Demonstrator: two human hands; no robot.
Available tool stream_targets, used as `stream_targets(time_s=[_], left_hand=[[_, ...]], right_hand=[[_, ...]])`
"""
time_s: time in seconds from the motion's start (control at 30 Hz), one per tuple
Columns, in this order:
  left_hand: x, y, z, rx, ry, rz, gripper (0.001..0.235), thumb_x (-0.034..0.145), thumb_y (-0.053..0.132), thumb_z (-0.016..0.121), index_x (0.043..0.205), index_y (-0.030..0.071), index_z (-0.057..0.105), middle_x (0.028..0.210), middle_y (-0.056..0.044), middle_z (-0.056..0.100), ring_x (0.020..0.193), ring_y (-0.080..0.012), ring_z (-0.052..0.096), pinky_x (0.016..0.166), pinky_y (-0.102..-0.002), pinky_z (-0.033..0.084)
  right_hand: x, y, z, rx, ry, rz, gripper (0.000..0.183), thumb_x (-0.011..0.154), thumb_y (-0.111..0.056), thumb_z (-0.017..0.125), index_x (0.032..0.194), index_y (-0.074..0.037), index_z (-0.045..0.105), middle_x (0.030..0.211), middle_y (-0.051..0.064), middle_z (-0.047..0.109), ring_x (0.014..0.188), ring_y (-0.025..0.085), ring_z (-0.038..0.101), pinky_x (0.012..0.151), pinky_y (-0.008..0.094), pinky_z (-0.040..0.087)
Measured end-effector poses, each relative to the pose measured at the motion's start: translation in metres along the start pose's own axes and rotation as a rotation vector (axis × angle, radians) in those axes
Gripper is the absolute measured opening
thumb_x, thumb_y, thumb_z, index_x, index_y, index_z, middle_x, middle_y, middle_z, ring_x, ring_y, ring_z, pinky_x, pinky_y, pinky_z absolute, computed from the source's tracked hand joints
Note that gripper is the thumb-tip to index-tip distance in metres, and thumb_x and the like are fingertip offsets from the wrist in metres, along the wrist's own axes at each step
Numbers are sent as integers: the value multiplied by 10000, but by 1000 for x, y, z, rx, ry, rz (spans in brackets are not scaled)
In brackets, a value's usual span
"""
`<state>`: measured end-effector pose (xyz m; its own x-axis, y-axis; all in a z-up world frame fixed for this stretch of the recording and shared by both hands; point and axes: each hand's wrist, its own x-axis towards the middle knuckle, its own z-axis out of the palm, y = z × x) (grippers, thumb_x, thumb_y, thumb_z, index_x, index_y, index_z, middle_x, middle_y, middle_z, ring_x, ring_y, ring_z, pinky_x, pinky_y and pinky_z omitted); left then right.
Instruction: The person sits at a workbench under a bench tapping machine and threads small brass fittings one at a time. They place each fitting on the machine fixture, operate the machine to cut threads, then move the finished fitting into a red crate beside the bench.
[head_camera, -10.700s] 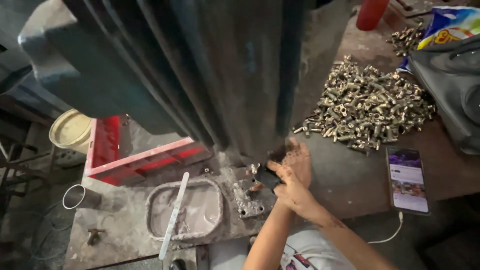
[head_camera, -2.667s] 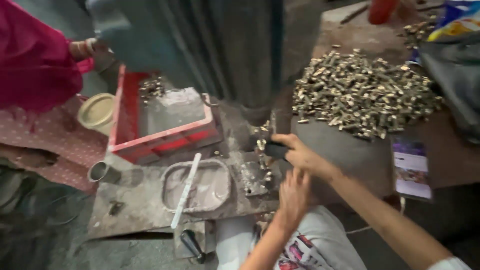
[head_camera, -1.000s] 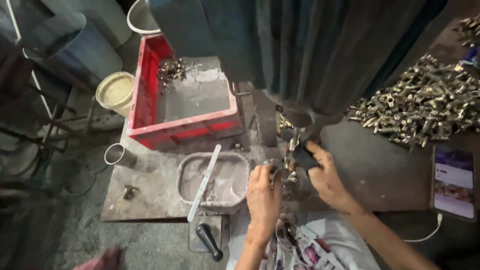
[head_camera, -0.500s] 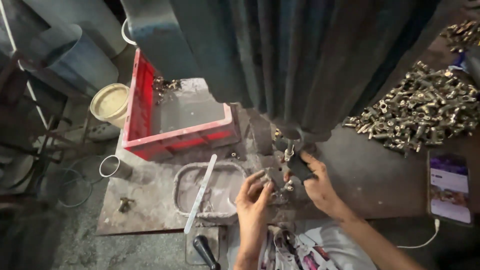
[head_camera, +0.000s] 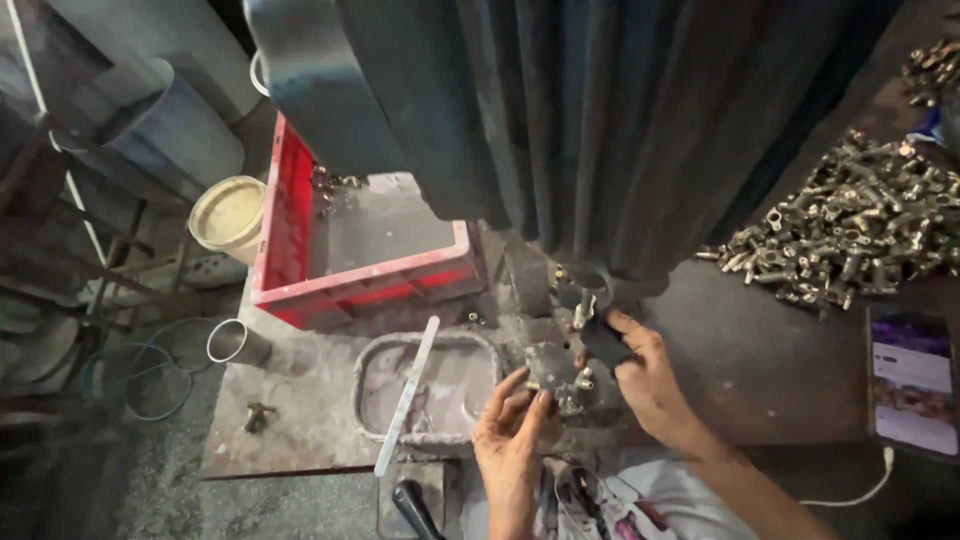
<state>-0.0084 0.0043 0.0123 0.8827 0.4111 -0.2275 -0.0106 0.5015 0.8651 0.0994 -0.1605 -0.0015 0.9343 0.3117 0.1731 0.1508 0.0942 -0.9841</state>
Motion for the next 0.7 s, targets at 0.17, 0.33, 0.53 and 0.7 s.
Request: stream_targets(time_s=[0.17, 0.33, 0.53, 0.7], left_hand=[[-31, 111, 67, 171, -8, 320, 405, 879, 38, 756, 1276, 3, 683, 959, -99, 789, 829, -132, 735, 700, -262, 582], [-2, 86, 54, 682, -101, 1267, 349, 1013, 26, 733, 1346, 110, 667, 1241, -130, 737, 1088, -216, 752, 922, -308, 617], [26, 46, 21, 1035, -199, 876, 446, 876, -34, 651, 1313, 36, 709, 1140, -137, 721, 1004, -306, 720, 844, -390, 587], [10, 52, 35, 805, -270, 448, 231, 882, 139, 758, 1092, 48, 729, 941, -120, 757, 790, -203, 748, 720, -343, 579]], right_hand=[[2, 59, -38, -214, -36, -121, 542, 809, 59, 457, 1321, 24, 629, 1203, 121, 679, 1125, 202, 624, 1030, 343, 456], [8, 88, -40, -141, 49, 60, 523, 836, 53, 511, 1353, 27, 580, 1301, 106, 638, 1232, 204, 579, 1086, 329, 411], [-22, 101, -50, -413, -44, 18, 613, 787, 89, 505, 1398, 54, 550, 1391, 149, 581, 1350, 244, 481, 1133, 352, 313], [-44, 27, -53, -615, -109, 189, 675, 684, 42, 529, 1353, -29, 592, 1192, 145, 743, 1179, 208, 723, 1023, 321, 520]])
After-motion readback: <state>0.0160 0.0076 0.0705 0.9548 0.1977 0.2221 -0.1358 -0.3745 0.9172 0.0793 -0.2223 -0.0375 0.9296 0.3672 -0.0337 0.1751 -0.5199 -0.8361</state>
